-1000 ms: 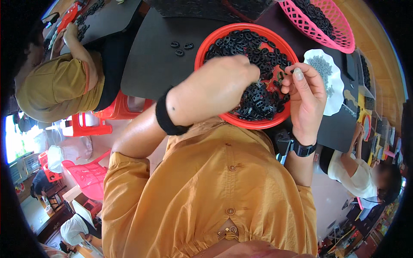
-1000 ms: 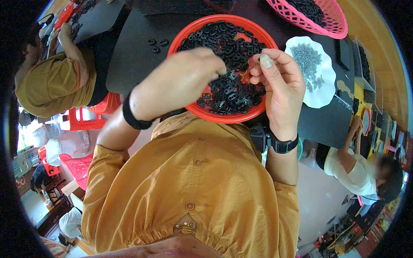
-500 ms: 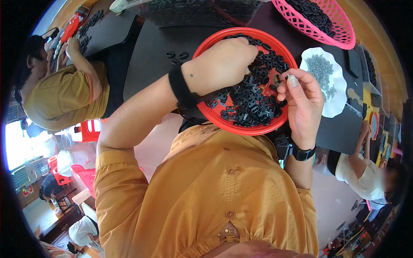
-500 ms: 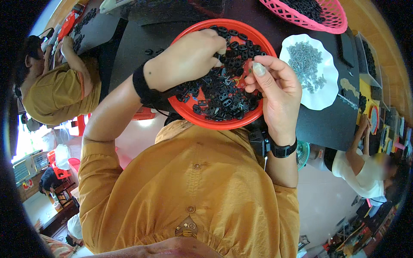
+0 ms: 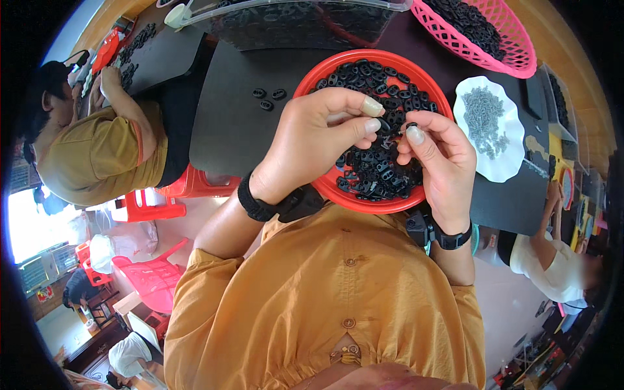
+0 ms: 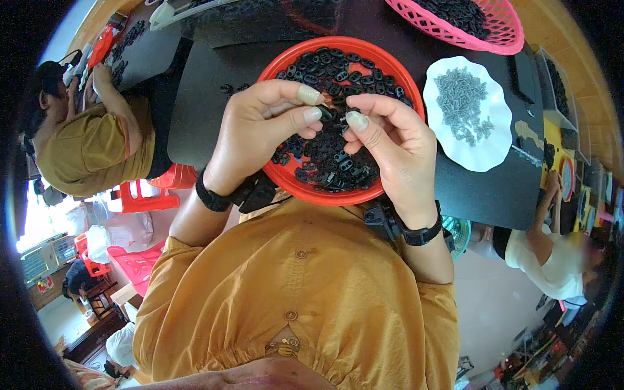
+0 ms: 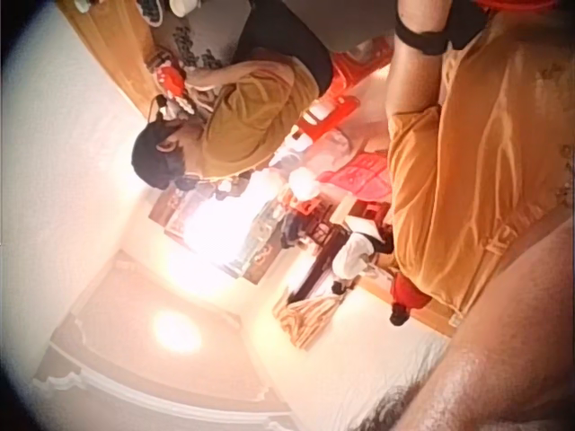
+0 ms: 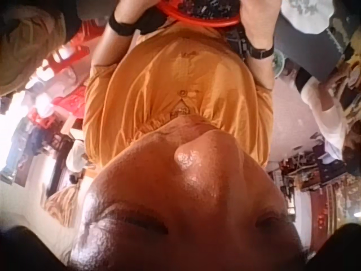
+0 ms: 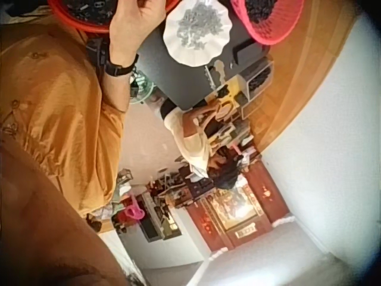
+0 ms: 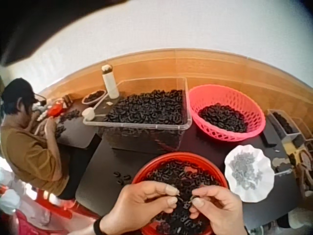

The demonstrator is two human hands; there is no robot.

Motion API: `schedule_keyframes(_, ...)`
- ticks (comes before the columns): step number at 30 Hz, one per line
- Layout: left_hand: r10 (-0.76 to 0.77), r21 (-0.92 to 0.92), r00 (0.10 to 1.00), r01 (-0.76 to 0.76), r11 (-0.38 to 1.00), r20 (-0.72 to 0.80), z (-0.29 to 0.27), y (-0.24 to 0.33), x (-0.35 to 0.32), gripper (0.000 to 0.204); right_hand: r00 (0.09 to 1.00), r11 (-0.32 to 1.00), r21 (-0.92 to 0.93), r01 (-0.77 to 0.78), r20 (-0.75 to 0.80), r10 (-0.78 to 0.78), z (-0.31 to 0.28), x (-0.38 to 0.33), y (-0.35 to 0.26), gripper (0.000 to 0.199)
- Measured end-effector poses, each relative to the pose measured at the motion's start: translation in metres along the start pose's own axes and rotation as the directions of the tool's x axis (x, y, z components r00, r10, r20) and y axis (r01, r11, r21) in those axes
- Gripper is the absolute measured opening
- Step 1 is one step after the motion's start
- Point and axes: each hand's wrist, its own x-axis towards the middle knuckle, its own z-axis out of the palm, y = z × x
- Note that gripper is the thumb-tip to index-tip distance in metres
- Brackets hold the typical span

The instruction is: The person assembles plastic cord lock fasteners by taking components from a bowl and inserting small pieces into the plastic housings by hand.

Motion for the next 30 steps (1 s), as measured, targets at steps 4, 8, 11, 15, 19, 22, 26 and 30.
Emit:
schedule_keyframes(4,0.029,0.003,0.999,-0.029,1.000,-0.040,0.003,-0.002,-0.007,0.022,1.000,0.999,-0.051,0.004,0.000,-0.004,0.007,0.001,0.000,0.022)
schedule_keyframes(8,-0.011,-0.159,0.999,0.005,0.987,-0.035,0.004,-0.005,-0.009,0.021,0.998,0.998,-0.018,0.064,-0.026,-0.065,0.017,0.002,-0.002,0.021)
schedule_keyframes(11,-0.091,-0.365,0.995,0.103,0.925,0.049,0.004,-0.010,-0.011,0.022,0.992,0.991,0.039,0.126,0.004,-0.127,0.024,-0.001,0.000,0.020)
schedule_keyframes(15,-0.110,-0.564,0.987,0.159,0.810,0.120,0.005,-0.009,-0.015,0.024,0.978,0.975,0.103,0.194,0.059,-0.201,0.030,0.001,0.003,0.019)
schedule_keyframes(19,-0.133,-0.588,0.971,0.227,0.777,0.199,0.002,-0.003,-0.016,0.025,0.983,0.983,0.058,0.173,0.054,-0.176,0.032,0.000,0.002,0.019)
schedule_keyframes(22,-0.132,-0.458,0.968,0.218,0.862,0.212,0.001,-0.004,-0.019,0.025,0.983,0.985,0.003,0.173,0.063,-0.173,0.032,0.000,0.001,0.019)
schedule_keyframes(26,-0.061,-0.349,0.994,0.089,0.933,0.090,0.007,-0.007,-0.020,0.024,0.991,0.992,0.035,0.122,0.042,-0.123,0.035,0.000,0.002,0.019)
schedule_keyframes(30,0.113,0.019,0.990,-0.112,0.994,-0.084,0.017,-0.004,-0.023,0.020,0.996,0.997,0.000,0.072,0.052,-0.072,0.034,0.002,0.002,0.019)
